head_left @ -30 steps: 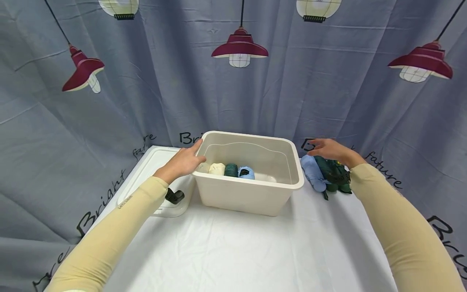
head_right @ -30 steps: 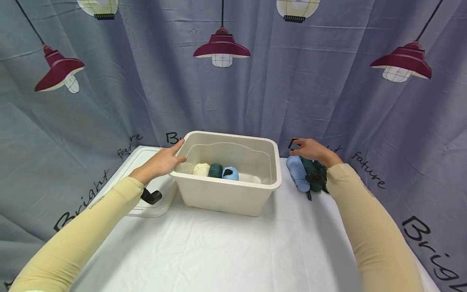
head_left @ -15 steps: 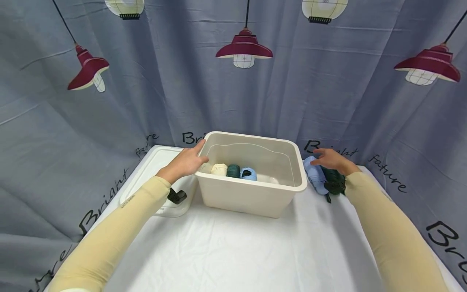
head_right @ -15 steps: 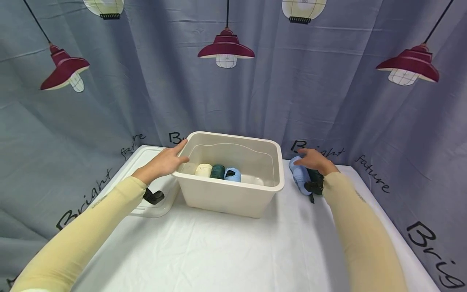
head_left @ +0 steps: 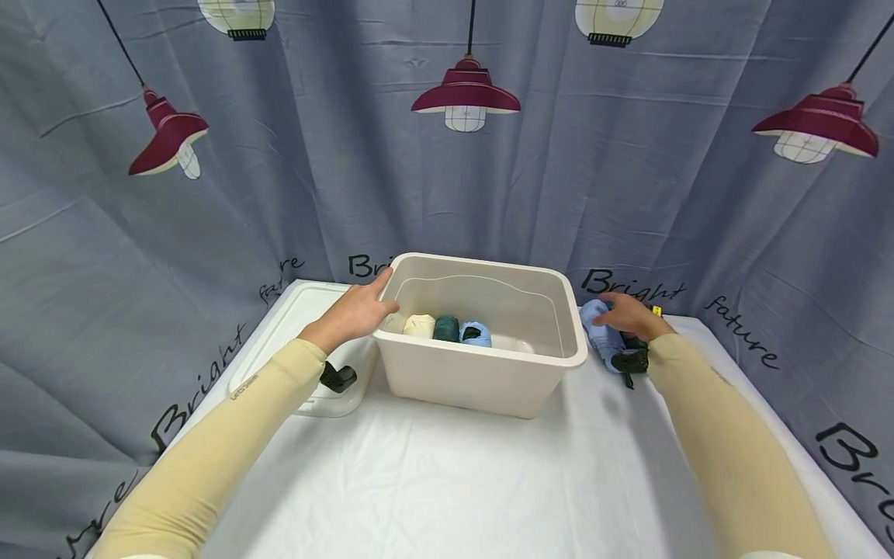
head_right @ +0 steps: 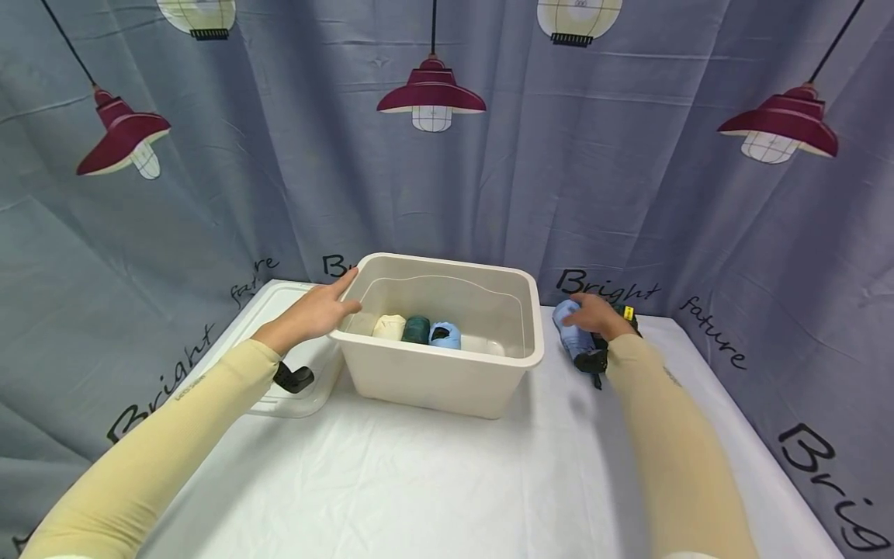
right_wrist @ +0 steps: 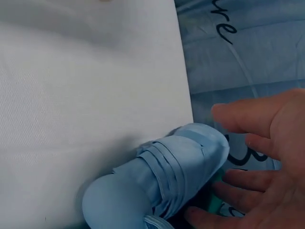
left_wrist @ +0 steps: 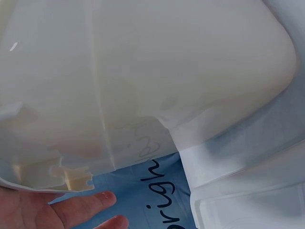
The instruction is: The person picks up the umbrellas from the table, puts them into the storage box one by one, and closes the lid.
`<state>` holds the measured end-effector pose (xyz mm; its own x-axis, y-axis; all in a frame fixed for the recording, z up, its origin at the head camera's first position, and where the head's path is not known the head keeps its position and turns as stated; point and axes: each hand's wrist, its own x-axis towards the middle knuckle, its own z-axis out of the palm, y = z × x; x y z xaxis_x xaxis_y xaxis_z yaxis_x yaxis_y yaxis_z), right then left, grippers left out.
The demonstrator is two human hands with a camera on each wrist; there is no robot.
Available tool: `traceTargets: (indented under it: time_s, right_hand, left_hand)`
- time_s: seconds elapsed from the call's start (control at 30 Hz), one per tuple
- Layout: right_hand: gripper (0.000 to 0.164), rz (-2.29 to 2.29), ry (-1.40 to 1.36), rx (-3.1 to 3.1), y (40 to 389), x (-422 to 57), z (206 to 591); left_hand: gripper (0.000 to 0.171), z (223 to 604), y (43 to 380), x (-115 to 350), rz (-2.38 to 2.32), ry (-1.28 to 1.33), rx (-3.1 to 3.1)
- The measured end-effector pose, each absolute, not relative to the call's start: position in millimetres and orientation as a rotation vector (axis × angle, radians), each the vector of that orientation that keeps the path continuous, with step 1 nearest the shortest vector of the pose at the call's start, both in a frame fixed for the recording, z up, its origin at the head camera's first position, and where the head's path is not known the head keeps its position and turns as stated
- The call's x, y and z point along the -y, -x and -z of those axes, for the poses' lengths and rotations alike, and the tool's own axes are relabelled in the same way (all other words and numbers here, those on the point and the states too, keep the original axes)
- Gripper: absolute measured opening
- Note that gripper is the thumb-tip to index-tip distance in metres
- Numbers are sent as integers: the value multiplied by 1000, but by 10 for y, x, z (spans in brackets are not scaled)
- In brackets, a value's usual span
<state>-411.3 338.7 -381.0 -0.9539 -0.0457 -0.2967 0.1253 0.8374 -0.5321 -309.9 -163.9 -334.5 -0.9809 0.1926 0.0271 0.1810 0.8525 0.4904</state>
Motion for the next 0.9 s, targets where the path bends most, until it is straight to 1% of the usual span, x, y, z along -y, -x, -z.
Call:
traceTargets:
  time_s: [0.5, 0.9]
  right_hand:
    - [80, 589, -65, -2824, 4088, -3169, 3826]
    - [78, 518, 17, -2916, 4067, -3061, 3872]
  left_hand:
    - [80, 3316, 3085, 1638, -785, -328, -3039]
    - [79, 3351, 3108, 1643, -785, -330, -3019]
